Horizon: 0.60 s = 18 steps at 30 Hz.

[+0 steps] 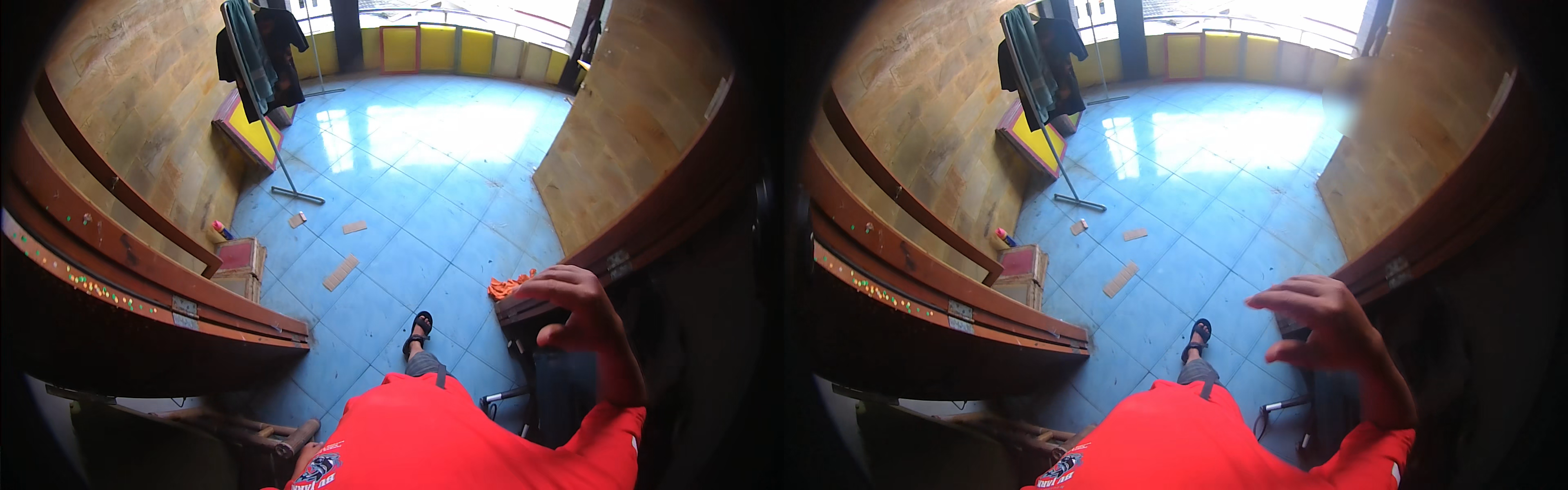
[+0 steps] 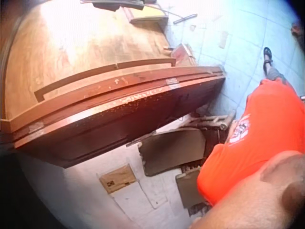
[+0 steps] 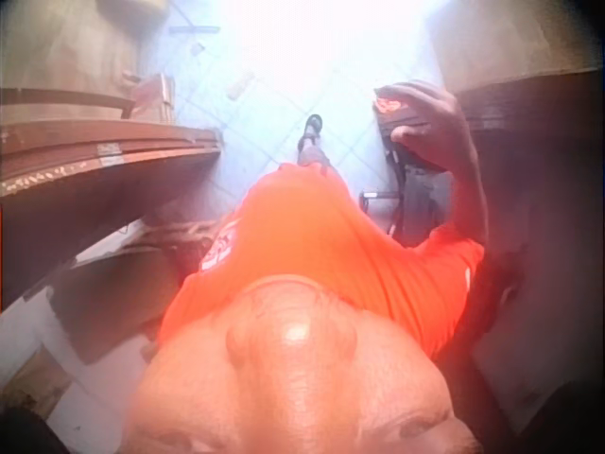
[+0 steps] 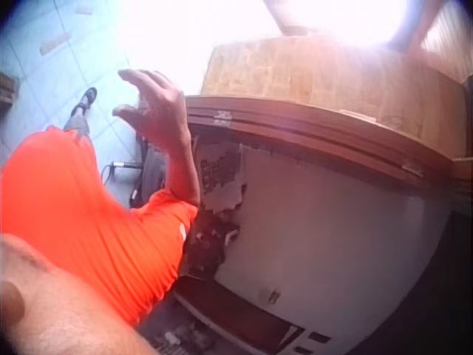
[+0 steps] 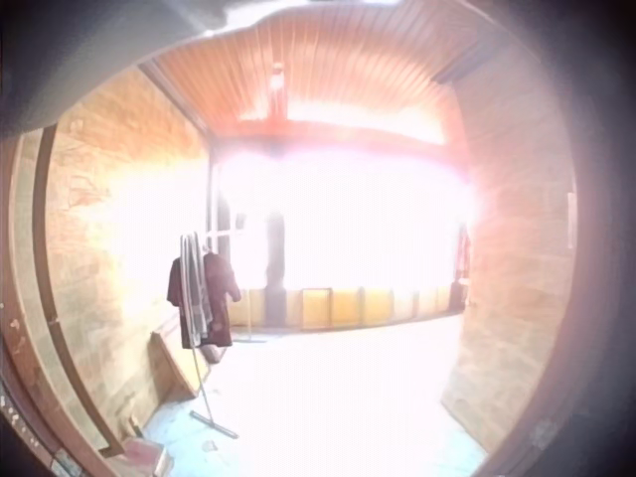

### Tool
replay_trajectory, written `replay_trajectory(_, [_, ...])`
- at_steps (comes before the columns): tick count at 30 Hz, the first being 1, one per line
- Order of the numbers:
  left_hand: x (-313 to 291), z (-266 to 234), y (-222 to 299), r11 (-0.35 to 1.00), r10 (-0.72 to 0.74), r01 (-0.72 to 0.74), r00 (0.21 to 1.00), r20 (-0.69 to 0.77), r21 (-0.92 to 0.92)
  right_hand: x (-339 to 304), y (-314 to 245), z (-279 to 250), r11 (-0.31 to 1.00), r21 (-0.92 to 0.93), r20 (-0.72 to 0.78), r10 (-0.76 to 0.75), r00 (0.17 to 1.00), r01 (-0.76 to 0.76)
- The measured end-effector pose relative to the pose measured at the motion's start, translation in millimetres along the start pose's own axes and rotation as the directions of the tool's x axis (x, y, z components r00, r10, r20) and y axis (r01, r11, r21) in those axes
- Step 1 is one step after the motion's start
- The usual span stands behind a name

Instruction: The person picks up a stack of papers and carries them to another room, then retrieves a screen printing frame from a balcony and brings it inside to a wash area, where they rinse a small sponge.

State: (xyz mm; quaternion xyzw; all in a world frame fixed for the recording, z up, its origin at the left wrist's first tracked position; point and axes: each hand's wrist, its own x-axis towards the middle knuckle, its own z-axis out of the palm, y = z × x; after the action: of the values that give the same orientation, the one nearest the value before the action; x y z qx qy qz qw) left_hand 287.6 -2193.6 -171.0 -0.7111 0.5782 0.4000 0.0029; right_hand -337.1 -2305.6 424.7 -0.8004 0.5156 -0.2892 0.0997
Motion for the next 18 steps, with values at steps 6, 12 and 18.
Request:
replay_trajectory(6, [44.4, -74.5, 153.6, 0.882, -0.371, 0.415, 0.904, 0.214, -0.221, 118.5, 53.4, -2.1, 0.837, 0.259, -0.213, -0.438, 0.873, 0.483])
replay_trajectory(12, [117.6, -56.8, 267.5, 0.753, -0.281, 0.277, 0.956, 0.09, -0.597, 206.7, 131.8, -31.3, 0.458, 0.304, -0.442, -0.709, 0.55, 0.835])
replay_trajectory(18, [128.7, -12.4, 330.9, 0.901, -0.247, 0.331, 0.923, 0.297, -0.279, 261.8, 199.1, -18.8, 0.376, 0.271, -0.733, -0.517, 0.443, 0.886])
